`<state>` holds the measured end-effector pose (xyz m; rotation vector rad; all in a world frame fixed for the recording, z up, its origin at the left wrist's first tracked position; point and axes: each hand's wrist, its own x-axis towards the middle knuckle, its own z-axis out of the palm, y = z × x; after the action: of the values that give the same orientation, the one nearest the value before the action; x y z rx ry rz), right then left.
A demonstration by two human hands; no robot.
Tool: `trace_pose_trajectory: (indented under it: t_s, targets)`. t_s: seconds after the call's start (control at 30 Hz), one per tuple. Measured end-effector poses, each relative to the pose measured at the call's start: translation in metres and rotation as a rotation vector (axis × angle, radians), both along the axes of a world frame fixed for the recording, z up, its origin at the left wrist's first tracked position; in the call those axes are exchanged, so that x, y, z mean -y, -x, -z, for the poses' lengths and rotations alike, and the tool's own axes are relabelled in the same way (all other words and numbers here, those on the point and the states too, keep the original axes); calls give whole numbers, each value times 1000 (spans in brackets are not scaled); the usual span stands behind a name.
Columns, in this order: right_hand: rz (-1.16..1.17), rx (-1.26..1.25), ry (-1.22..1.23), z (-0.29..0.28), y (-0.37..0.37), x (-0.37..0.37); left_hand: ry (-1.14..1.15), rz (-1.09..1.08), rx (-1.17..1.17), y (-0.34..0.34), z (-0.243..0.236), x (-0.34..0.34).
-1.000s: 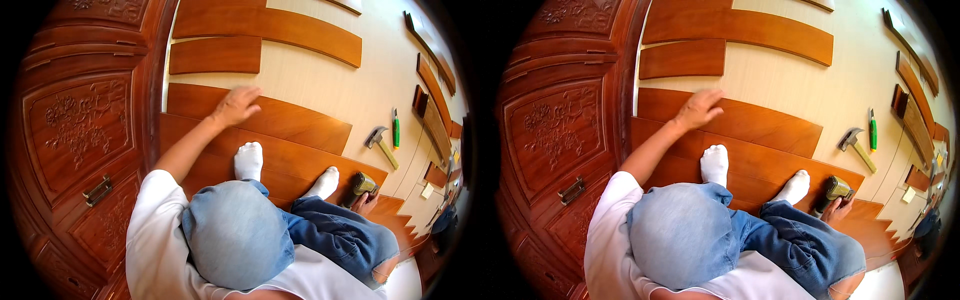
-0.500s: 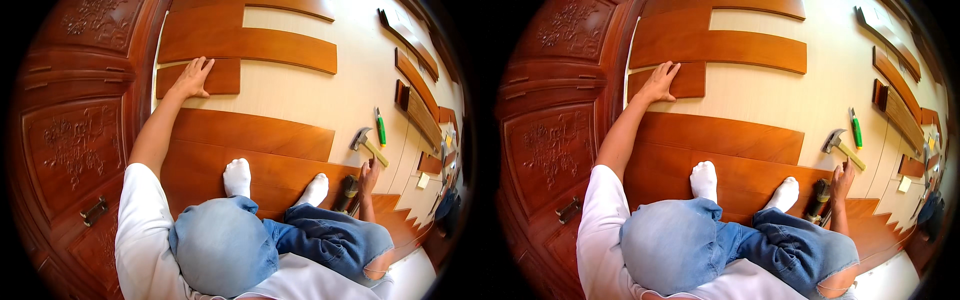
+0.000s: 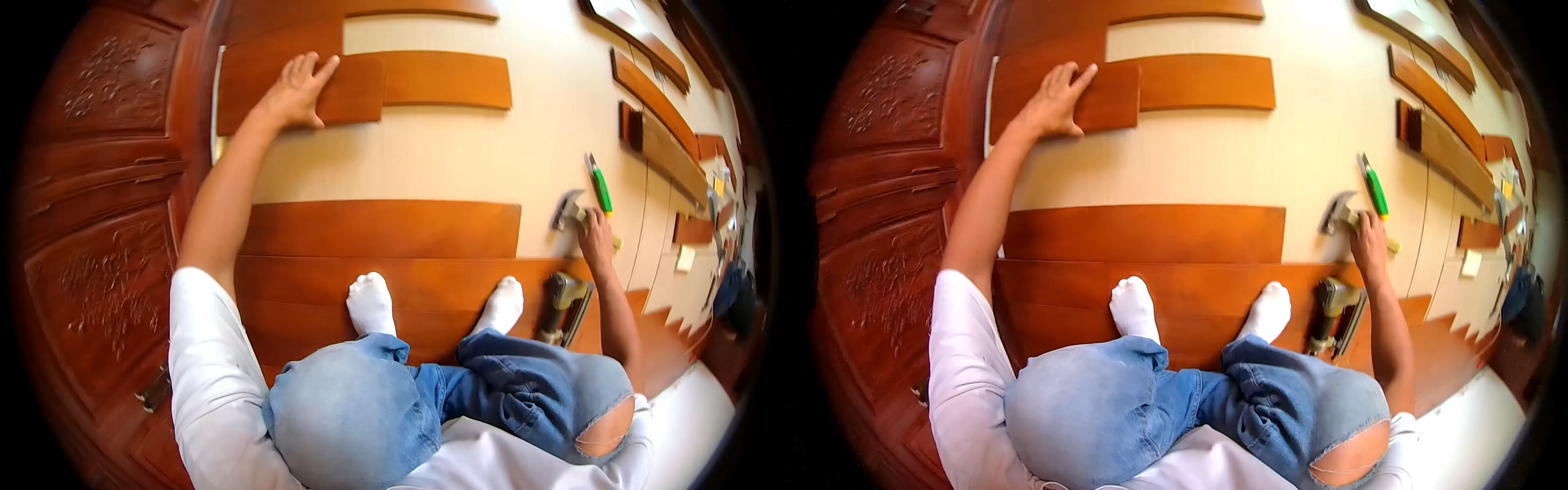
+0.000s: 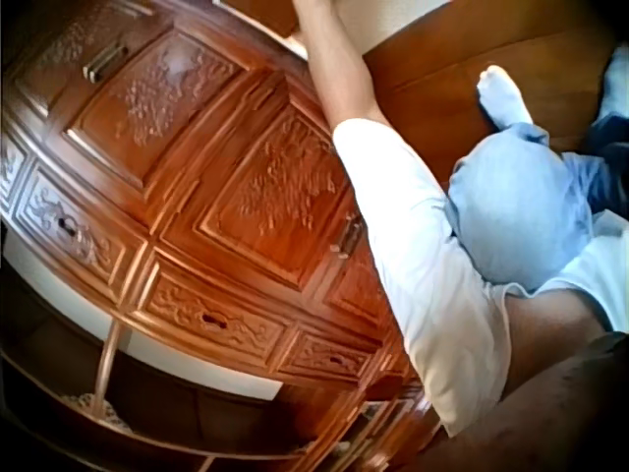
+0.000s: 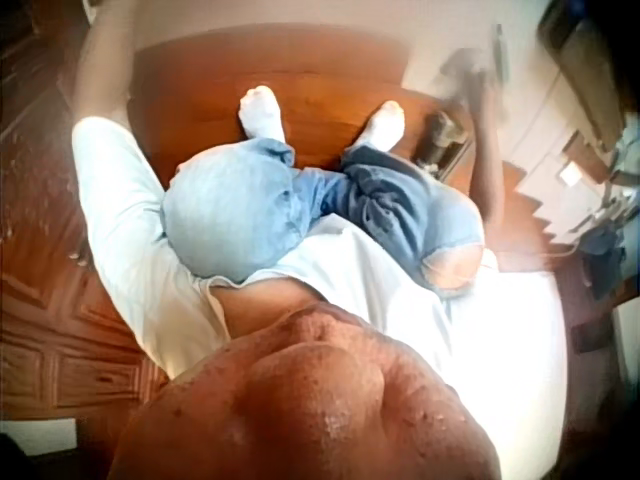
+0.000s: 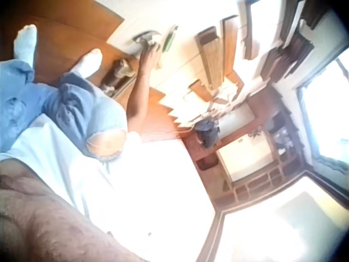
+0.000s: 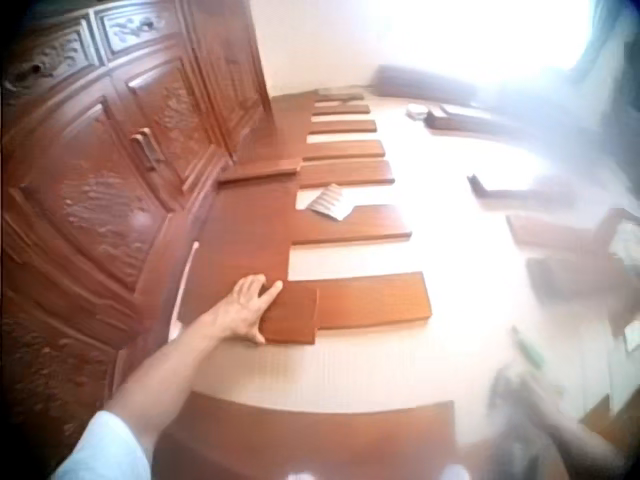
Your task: The person installs wooden panels onto a wall using a nail gun and a hammer.
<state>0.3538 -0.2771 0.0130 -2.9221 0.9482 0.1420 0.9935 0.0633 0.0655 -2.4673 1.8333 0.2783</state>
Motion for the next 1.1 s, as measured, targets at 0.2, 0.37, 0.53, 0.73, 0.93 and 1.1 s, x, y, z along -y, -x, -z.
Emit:
trace_pose_trajectory:
  t_s: [0.2,0.37,0.53,0.73,0.93,1.1]
  targets:
    - [-133,-178,-72,-26,-26,19,-74,-19,-87,-29,28,29]
    - [217,-235,-388,-40,-22,-7,106,-79,-80,-5,34,5]
    - [638,26,-888,-48,-62,-90,345,-236,-288,90,55,-101]
    - [592,433,-987,-6,-63,-144,274,-287,-313,190,67,-138]
    - [675,526,-1009,1,-86,-174,518,-363,-277,212,67,-139]
    - [759,627,-1026,-14,-92,-189,591,-332,-187,220,49,-148]
